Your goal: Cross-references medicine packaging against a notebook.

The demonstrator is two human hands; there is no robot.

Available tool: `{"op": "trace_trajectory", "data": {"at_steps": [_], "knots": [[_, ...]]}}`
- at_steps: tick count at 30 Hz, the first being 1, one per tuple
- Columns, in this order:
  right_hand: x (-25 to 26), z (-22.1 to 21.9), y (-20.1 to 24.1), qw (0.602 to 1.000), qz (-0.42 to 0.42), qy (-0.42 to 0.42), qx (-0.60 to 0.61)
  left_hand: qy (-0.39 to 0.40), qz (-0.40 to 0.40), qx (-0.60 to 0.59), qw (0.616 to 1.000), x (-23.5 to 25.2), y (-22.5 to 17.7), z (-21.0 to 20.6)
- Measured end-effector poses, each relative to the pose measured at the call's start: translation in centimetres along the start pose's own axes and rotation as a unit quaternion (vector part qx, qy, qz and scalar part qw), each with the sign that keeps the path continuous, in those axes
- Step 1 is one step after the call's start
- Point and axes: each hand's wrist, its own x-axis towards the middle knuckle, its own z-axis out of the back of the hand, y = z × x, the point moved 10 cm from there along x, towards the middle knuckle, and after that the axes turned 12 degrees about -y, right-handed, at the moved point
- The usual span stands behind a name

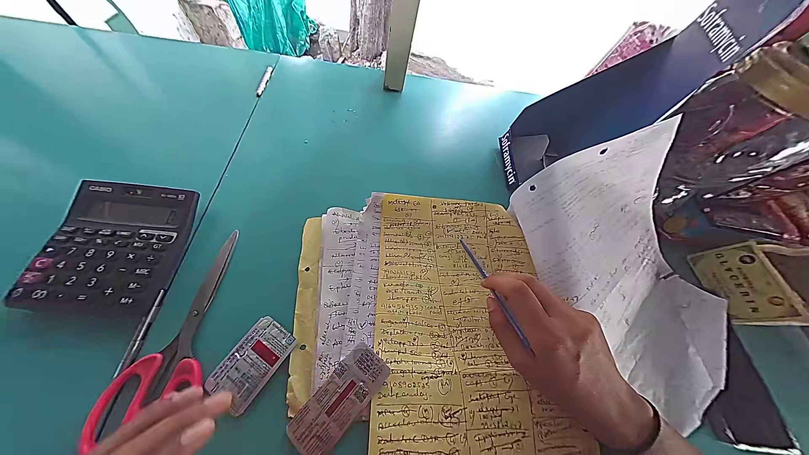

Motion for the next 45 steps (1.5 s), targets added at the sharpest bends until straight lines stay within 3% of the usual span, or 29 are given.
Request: {"op": "trace_trajectory", "data": {"at_steps": [4,8,15,21,27,32,39,45], "knots": [[0.0,0.1,-0.1,1.000,-0.006,-0.004,0.003,0.129,0.052,0.141,0.980,-0.2,3.2,-0.1],[-0.1,0.0,-0.2,1.000,-0.008,-0.007,0.005,0.149,0.045,0.189,0.970,-0.4,4.2,-0.4],[-0.1,-0.1,0.0,1.000,-0.002,-0.004,0.004,0.166,0.041,0.162,0.972,0.6,3.3,-1.1],[0.0,0.0,0.0,1.000,-0.005,-0.008,0.011,0.138,-0.042,0.111,0.983,3.8,1.3,-0.7],[-0.2,-0.2,0.0,0.999,-0.021,0.029,0.029,0.162,-0.177,0.030,0.970,7.0,-1.3,-5.9],[-0.2,-0.1,-0.2,0.995,-0.039,0.073,0.050,0.206,-0.236,0.001,0.950,7.1,-1.4,-9.5],[-0.1,-0.2,-0.4,0.995,-0.047,0.072,0.041,0.217,-0.263,-0.003,0.940,7.0,-0.7,-10.4],[-0.1,-0.4,-0.6,0.995,-0.048,0.073,0.044,0.265,-0.211,-0.040,0.940,6.6,1.0,-11.2]]}}
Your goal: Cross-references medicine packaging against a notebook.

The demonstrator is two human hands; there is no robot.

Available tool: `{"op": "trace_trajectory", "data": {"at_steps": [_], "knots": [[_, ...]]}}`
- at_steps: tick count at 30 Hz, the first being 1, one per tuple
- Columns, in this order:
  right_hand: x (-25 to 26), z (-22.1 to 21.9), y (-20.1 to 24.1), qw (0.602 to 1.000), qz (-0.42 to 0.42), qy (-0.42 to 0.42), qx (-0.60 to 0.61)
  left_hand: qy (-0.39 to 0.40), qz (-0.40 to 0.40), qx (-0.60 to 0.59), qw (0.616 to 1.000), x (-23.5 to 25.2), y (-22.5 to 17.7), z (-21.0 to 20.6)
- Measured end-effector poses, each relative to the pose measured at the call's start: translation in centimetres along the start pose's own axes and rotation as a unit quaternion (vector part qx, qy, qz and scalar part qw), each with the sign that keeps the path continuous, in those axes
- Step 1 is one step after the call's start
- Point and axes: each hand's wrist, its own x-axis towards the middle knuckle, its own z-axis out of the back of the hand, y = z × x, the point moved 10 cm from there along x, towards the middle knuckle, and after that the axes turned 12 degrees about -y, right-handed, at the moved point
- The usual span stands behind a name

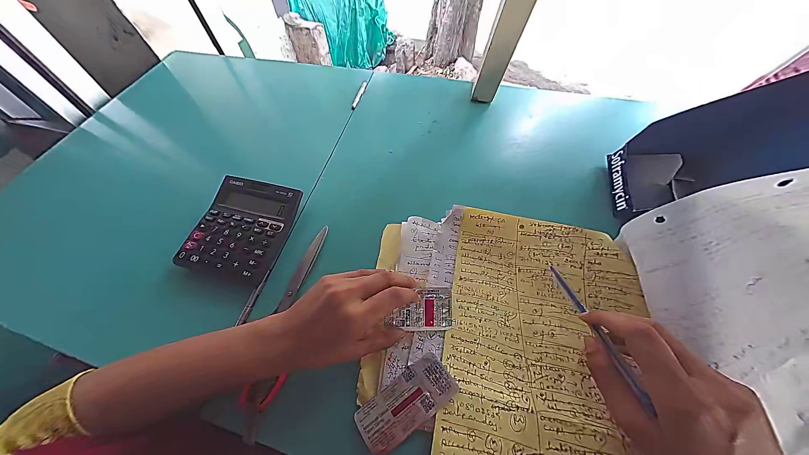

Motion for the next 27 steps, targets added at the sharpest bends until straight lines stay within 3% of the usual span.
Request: {"op": "trace_trajectory", "data": {"at_steps": [7,19,23,27], "knots": [[0.1,-0.1,-0.3,1.000,-0.012,0.011,0.003,0.044,0.005,0.005,0.999,-0.5,0.4,-1.0],[0.1,-0.3,-0.3,1.000,-0.004,0.017,0.011,-0.002,0.000,-0.012,1.000,-0.2,-0.1,0.2],[-0.1,0.0,-0.5,0.999,0.012,-0.030,-0.009,-0.006,0.083,-0.101,0.991,-0.6,1.3,0.1],[0.0,0.1,-0.4,0.998,0.020,-0.057,-0.018,-0.004,0.202,-0.216,0.955,-1.6,3.6,-0.3]]}}
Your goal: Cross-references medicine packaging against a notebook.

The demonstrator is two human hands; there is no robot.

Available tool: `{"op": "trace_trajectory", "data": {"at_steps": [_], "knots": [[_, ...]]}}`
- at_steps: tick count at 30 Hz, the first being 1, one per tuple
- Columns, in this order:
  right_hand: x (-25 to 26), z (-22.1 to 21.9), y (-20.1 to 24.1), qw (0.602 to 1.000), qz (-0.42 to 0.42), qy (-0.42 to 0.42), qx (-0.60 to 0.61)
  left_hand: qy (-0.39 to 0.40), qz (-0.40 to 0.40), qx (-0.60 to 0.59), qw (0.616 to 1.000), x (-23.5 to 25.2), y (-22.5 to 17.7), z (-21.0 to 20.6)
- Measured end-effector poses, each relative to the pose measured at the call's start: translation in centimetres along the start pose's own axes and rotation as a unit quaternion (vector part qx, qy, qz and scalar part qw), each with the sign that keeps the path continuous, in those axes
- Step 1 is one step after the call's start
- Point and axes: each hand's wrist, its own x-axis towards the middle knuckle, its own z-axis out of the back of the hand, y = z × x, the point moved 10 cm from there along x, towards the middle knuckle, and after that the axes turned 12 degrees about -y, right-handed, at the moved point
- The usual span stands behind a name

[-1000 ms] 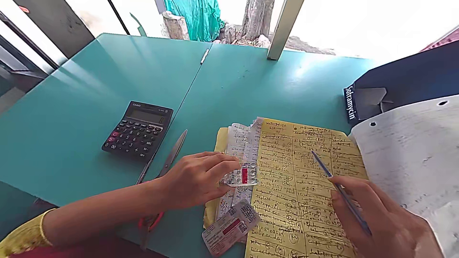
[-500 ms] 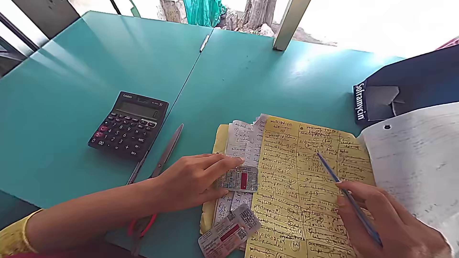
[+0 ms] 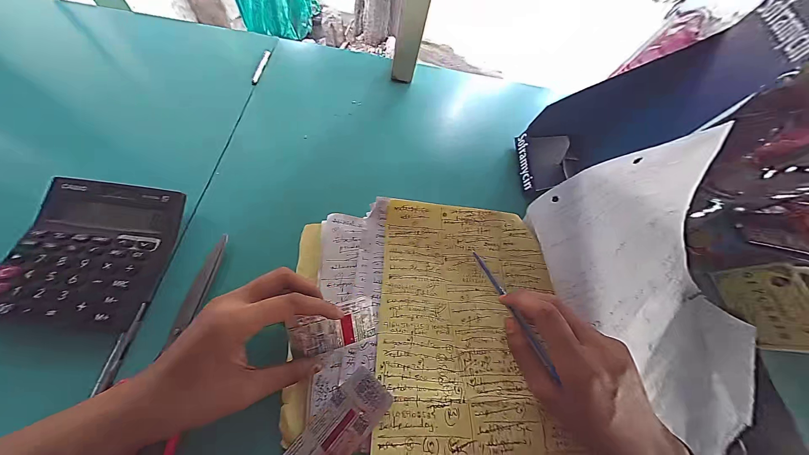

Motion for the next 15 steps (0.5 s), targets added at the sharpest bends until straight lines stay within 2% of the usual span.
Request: {"op": "trace_trajectory", "data": {"at_steps": [4,9,15], "knots": [[0.1,0.1,0.1,1.000,-0.001,-0.004,-0.003,-0.002,0.034,-0.072,0.997,-0.2,0.6,0.1],[0.1,0.1,0.1,1.000,0.001,-0.004,-0.002,-0.041,0.035,-0.067,0.996,-0.1,0.3,1.2],[0.0,0.2,0.2,1.000,0.008,-0.008,-0.002,-0.018,0.041,-0.063,0.997,-0.5,0.7,0.7]]}}
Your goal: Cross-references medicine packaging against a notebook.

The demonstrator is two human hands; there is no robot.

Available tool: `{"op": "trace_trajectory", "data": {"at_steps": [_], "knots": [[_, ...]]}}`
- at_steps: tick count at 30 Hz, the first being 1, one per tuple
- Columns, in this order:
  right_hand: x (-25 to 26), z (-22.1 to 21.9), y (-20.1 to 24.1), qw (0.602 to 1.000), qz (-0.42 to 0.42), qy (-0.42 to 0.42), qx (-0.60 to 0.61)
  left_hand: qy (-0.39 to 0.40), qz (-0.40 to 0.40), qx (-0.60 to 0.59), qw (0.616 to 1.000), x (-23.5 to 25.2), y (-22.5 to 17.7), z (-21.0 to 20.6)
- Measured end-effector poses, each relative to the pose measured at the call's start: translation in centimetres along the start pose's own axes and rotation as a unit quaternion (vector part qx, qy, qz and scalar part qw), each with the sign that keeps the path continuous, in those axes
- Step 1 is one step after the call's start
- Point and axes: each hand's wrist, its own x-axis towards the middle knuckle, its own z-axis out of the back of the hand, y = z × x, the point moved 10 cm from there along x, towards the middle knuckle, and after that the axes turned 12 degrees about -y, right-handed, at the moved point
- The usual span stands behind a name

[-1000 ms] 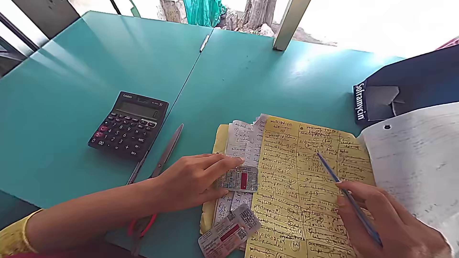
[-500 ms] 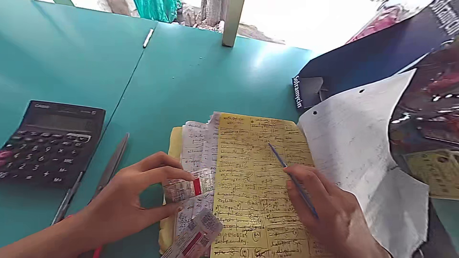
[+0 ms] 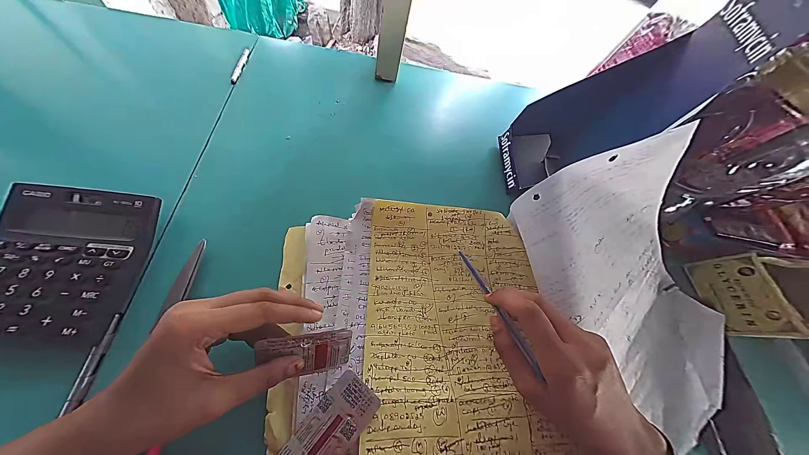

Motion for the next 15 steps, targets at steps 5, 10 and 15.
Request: {"op": "trace_trajectory", "data": {"at_steps": [5,10,15], "knots": [[-0.02,-0.06,0.02,1.000,0.003,0.005,0.000,-0.023,-0.010,0.029,0.999,-0.28,-0.41,0.46],[0.02,-0.03,0.05,1.000,0.003,0.005,-0.002,-0.034,-0.009,0.045,0.998,-0.43,-0.34,0.68],[-0.01,-0.04,0.09,1.000,0.007,0.003,-0.002,-0.028,-0.014,0.045,0.999,-0.61,-0.57,0.63]]}}
